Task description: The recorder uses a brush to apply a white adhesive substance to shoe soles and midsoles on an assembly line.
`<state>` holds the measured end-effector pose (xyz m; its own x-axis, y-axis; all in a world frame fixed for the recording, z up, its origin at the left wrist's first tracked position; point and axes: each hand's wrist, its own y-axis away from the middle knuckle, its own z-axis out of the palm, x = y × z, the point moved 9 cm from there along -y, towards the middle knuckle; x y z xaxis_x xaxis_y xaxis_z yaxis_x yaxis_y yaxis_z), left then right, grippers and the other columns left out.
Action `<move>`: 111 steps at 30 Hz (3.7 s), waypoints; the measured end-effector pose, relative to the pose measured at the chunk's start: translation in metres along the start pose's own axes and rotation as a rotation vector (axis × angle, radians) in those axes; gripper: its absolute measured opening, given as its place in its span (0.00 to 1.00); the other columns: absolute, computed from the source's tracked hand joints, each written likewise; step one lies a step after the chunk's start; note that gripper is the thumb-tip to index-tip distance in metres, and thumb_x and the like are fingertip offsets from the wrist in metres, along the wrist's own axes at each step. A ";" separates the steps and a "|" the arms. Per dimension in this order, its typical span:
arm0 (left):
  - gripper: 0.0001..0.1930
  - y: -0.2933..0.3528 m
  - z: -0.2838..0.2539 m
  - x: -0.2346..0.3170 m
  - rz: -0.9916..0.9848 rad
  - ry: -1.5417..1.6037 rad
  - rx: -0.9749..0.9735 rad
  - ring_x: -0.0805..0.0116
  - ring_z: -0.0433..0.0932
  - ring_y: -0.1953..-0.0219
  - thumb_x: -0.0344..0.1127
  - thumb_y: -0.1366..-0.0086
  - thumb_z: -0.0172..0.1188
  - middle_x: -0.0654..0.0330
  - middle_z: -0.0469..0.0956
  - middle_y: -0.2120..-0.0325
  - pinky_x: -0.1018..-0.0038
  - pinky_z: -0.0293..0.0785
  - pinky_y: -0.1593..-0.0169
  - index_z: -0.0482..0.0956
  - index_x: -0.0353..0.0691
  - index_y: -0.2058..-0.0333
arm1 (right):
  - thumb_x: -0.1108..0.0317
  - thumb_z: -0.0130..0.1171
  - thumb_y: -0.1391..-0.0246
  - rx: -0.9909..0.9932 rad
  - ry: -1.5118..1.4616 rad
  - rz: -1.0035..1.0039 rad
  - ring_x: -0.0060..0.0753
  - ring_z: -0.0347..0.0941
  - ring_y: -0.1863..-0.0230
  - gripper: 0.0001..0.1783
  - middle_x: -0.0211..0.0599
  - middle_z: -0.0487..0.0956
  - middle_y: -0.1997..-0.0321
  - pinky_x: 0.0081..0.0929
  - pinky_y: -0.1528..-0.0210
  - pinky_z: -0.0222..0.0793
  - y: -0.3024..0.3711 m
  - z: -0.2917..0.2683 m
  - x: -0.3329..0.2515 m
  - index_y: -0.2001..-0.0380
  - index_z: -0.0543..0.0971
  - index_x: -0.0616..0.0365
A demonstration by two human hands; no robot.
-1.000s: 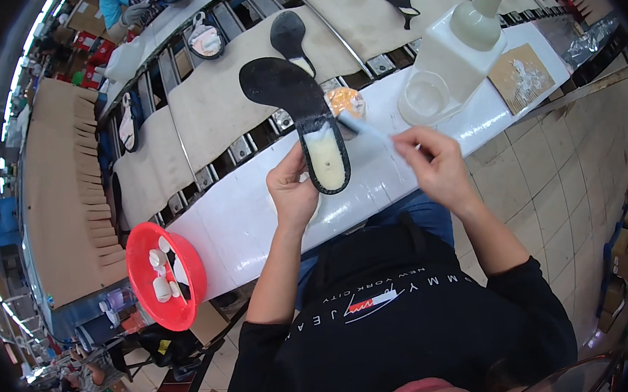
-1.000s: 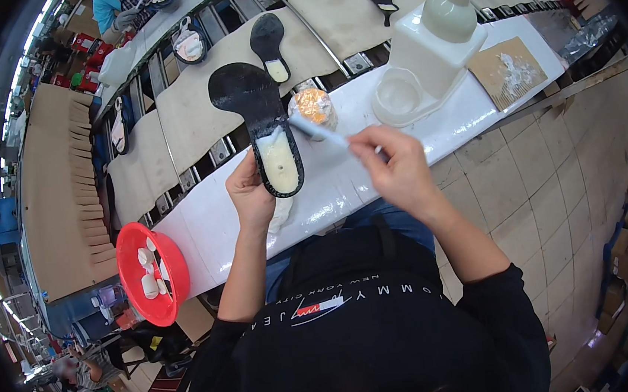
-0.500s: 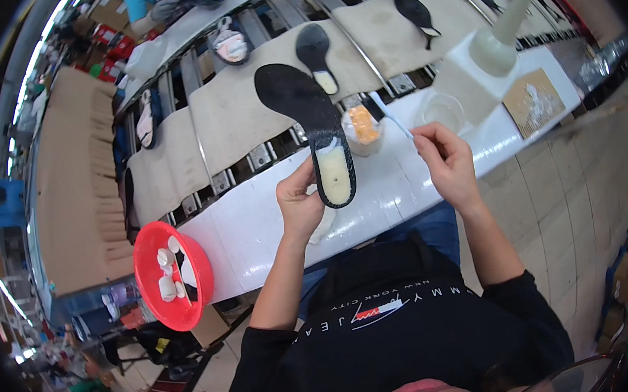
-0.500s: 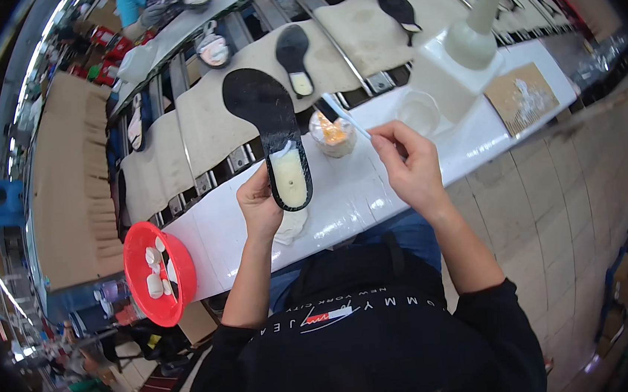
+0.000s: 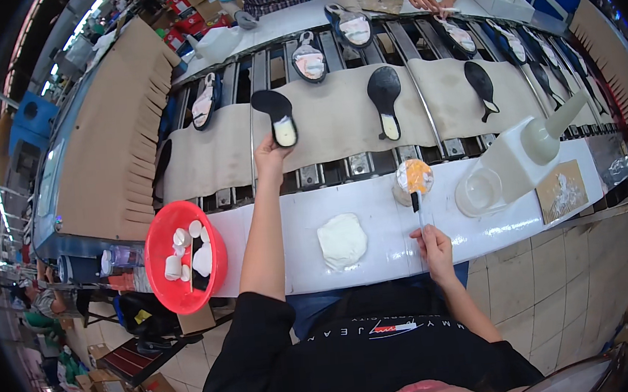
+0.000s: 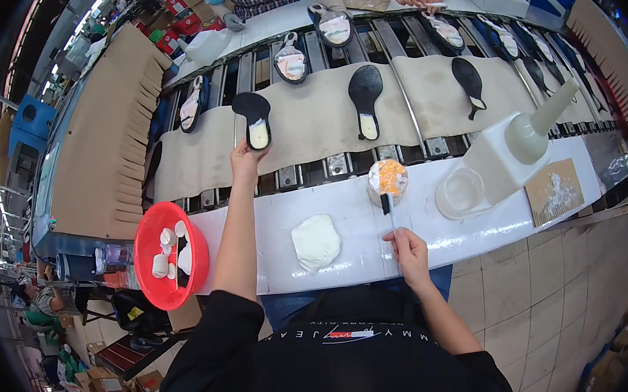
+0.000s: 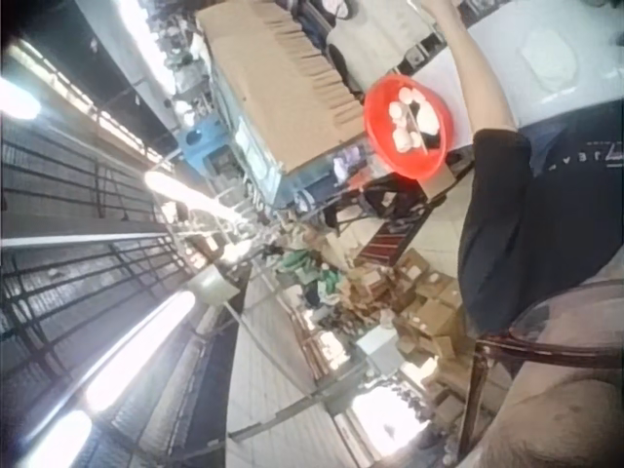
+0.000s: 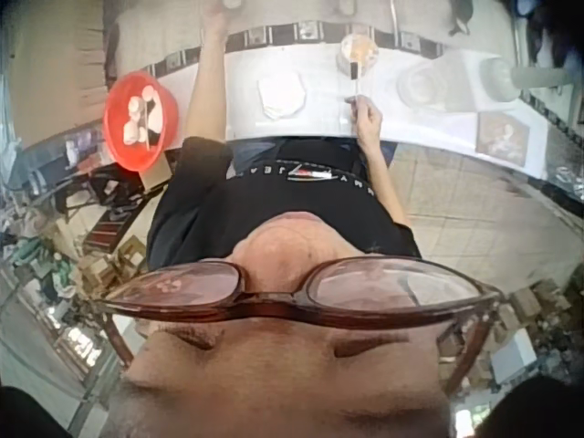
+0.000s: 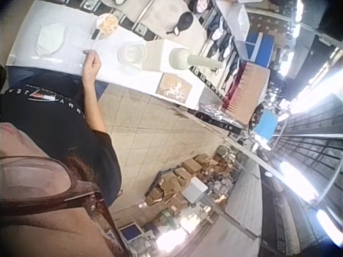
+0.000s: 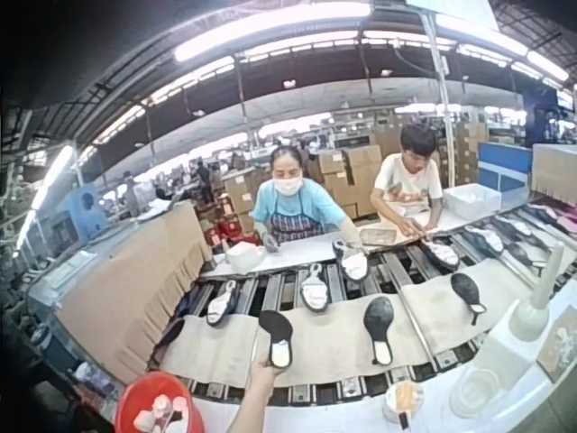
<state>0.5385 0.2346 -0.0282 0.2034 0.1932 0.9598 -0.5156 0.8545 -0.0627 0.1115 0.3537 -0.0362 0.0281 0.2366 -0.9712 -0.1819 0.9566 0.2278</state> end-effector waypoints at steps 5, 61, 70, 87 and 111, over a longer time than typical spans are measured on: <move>0.21 -0.008 -0.075 -0.084 -0.222 -0.455 0.113 0.72 0.78 0.63 0.14 0.50 0.58 0.61 0.80 0.64 0.77 0.75 0.58 0.78 0.31 0.55 | 0.63 0.46 0.34 0.011 0.233 -0.250 0.14 0.59 0.79 0.20 0.24 0.66 0.83 0.18 0.76 0.56 0.000 0.006 0.003 0.76 0.77 0.62; 0.34 0.200 0.036 0.050 0.267 -1.081 -0.369 0.57 0.77 0.53 0.47 0.52 0.72 0.51 0.79 0.54 0.67 0.72 0.48 0.76 0.38 0.48 | 0.54 0.39 0.31 -0.094 0.126 -0.226 0.12 0.56 0.85 0.28 0.21 0.64 0.85 0.16 0.83 0.51 -0.044 0.069 0.007 0.78 0.76 0.61; 0.34 0.209 0.044 0.031 0.206 -1.086 -0.474 0.52 0.74 0.52 0.46 0.53 0.70 0.52 0.79 0.58 0.63 0.70 0.48 0.75 0.41 0.47 | 0.54 0.42 0.32 -0.161 0.031 -0.126 0.10 0.55 0.85 0.25 0.20 0.64 0.84 0.14 0.83 0.50 -0.051 0.071 0.011 0.75 0.78 0.60; 0.24 0.219 -0.002 -0.033 -0.763 0.915 -0.018 0.55 0.70 0.43 0.38 0.36 0.57 0.53 0.72 0.45 0.54 0.63 0.38 0.67 0.40 0.43 | 0.67 0.58 0.42 -0.240 0.169 -0.060 0.10 0.62 0.82 0.09 0.21 0.72 0.80 0.13 0.80 0.55 -0.038 0.085 0.002 0.66 0.82 0.61; 0.21 -0.114 -0.206 -0.041 -0.064 1.418 0.581 0.55 0.76 0.49 0.39 0.34 0.52 0.52 0.74 0.50 0.62 0.76 0.49 0.68 0.38 0.45 | 0.74 0.57 0.43 -0.451 0.757 -0.385 0.15 0.65 0.71 0.16 0.25 0.73 0.72 0.16 0.68 0.61 -0.125 0.216 -0.150 0.51 0.79 0.58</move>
<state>0.7603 0.2282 -0.1169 0.6649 0.7392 -0.1073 -0.6506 0.6437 0.4030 0.3421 0.2356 0.0957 -0.4484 -0.4034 -0.7976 -0.6579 0.7530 -0.0110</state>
